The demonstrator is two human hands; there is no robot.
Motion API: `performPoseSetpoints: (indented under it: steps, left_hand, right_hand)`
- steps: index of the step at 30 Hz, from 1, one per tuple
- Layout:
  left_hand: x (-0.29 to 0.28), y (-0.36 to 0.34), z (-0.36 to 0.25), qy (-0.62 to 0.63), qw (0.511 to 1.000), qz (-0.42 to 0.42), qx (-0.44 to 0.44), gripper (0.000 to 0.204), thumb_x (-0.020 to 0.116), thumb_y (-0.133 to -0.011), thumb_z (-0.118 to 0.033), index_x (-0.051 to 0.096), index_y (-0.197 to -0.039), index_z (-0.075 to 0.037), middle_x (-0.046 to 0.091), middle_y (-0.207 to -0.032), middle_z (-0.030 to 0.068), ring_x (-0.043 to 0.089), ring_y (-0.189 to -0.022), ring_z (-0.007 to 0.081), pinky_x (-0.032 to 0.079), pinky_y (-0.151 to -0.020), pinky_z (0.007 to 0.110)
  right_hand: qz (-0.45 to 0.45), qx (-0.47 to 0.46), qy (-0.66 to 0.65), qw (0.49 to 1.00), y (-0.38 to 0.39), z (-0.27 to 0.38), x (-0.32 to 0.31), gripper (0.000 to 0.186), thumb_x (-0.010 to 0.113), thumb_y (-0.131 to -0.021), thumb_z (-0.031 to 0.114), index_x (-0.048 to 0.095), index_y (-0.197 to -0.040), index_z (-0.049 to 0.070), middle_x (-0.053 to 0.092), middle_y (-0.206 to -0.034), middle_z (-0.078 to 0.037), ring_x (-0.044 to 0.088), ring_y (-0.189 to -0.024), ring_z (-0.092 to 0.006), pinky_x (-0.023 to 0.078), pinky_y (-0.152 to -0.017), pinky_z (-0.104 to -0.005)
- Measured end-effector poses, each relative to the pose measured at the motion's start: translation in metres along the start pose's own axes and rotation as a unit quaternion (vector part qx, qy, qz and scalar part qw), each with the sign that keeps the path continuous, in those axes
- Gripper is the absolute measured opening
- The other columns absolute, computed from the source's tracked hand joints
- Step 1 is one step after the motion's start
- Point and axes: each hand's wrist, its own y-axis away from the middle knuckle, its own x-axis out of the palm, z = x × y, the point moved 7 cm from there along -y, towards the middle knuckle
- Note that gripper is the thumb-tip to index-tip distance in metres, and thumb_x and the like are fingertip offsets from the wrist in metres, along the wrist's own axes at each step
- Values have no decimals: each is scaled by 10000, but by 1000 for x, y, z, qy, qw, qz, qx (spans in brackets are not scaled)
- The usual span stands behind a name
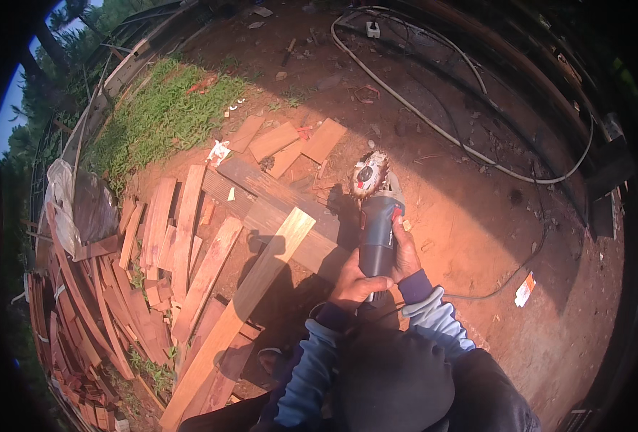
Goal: The person measures a wooden plank with a ruler and pencil, then uses an angle grinder to cut the plank. After cutting, the person carries the plank to a wooden structure and positions it for installation.
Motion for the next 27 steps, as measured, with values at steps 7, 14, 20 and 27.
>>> performPoseSetpoints:
  steps: [7,14,20,27]
  left_hand:
    - [-7,-7,28,-81,996,-2,-23,770,739,-651,-52,416,-1346,24,563,-1138,98,559,-1045,177,461,-900,312]
    - [-14,-8,35,-176,984,-25,-32,840,737,-632,-66,386,-1387,41,597,-1156,131,588,-1066,195,469,-924,322]
    - [-12,1,28,-206,977,-57,-8,853,800,-636,-180,389,-1351,38,643,-1090,216,673,-986,291,527,-845,399]
    - [-23,-1,22,-497,858,-103,-76,910,786,-683,-265,278,-1374,40,624,-1053,289,644,-966,446,523,-819,508]
  right_hand:
    - [-16,16,-62,998,6,2,-2,559,514,-960,560,565,-1216,67,654,-999,-81,660,-884,-205,569,-771,-344]
    - [-35,-24,-39,998,9,-5,-7,540,504,-969,552,563,-1213,74,645,-997,-87,651,-866,-208,566,-764,-344]
    - [-37,-32,-13,999,9,-7,-3,555,511,-965,559,568,-1198,59,656,-979,-97,659,-838,-214,569,-738,-349]
    - [-143,8,241,960,1,-11,-2,426,737,-876,256,563,-1151,-19,644,-980,-122,639,-838,-198,542,-723,-329]
